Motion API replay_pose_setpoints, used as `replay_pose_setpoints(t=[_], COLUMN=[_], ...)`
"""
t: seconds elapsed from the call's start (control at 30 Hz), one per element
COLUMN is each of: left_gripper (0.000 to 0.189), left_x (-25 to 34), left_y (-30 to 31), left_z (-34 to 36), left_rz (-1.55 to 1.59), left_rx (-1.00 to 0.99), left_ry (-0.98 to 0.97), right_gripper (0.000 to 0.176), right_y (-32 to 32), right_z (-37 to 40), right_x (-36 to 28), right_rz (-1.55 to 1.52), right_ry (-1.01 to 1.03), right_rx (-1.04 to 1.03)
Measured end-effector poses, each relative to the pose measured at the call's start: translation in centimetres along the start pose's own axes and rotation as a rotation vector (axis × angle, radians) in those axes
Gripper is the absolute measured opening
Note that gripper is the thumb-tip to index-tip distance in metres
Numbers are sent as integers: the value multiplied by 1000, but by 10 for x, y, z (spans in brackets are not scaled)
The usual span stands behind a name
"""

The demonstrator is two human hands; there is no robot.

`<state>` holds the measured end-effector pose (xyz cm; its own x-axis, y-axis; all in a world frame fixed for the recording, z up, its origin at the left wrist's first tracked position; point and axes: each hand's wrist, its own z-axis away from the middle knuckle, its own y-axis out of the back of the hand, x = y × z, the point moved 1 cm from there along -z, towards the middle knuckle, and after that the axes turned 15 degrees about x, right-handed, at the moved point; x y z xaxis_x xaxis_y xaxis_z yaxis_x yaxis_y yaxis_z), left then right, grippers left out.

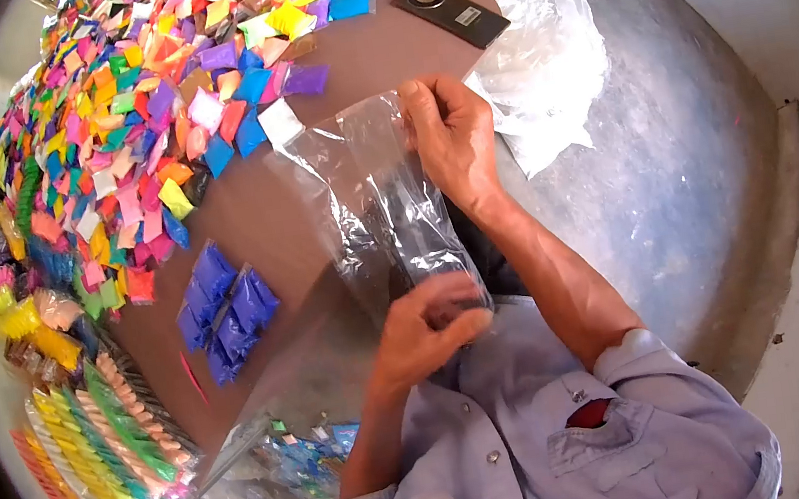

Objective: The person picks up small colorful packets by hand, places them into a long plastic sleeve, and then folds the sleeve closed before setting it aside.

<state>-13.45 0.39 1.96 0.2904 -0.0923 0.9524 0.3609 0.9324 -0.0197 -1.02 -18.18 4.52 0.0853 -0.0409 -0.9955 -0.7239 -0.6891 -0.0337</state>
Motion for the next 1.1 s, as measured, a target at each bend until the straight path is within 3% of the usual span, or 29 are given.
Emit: replay_pose_setpoints(t=[0.03,0.27,0.37,0.4,0.63,0.73,0.77,0.83,0.87,0.97,1.1], left_gripper=[42,36,26,27,30,31,31,27,29,35,50], left_x=[-1,-8,4,4,50,48,48,47,56,60,62], left_y=[-4,1,0,1,20,36,41,51,55,70,76], left_z=[4,8,10,9,-4,-24,-31,-43,-48,-70,-98], left_rz=[-101,-363,-465,-441,-459,-438,-440,-285,-198,-143,-176], left_rx=[-99,-29,-31,9,150,360,363,424,412,413,437], left_ry=[40,-200,-183,-267,-304,-623,-628,-433,-372,-333,-417], right_gripper=[29,24,25,25,33,40,40,43,52,51,53], right_y=[-2,-14,-24,-27,-78,-104,-109,-115,-111,-99,-63], right_z=[-2,-4,-6,-11,-41,-52,-52,-43,-40,-19,15], right_x=[2,10,8,7,-32,-37,-36,-30,-26,-1,7], right_rz=[11,-52,20,-44,-161,-138,-143,-153,-91,-80,-35], right_ry=[-1,63,90,117,271,127,131,92,76,195,145], right_rx=[-3,-38,25,8,-61,-207,-209,-244,-296,-321,-325])
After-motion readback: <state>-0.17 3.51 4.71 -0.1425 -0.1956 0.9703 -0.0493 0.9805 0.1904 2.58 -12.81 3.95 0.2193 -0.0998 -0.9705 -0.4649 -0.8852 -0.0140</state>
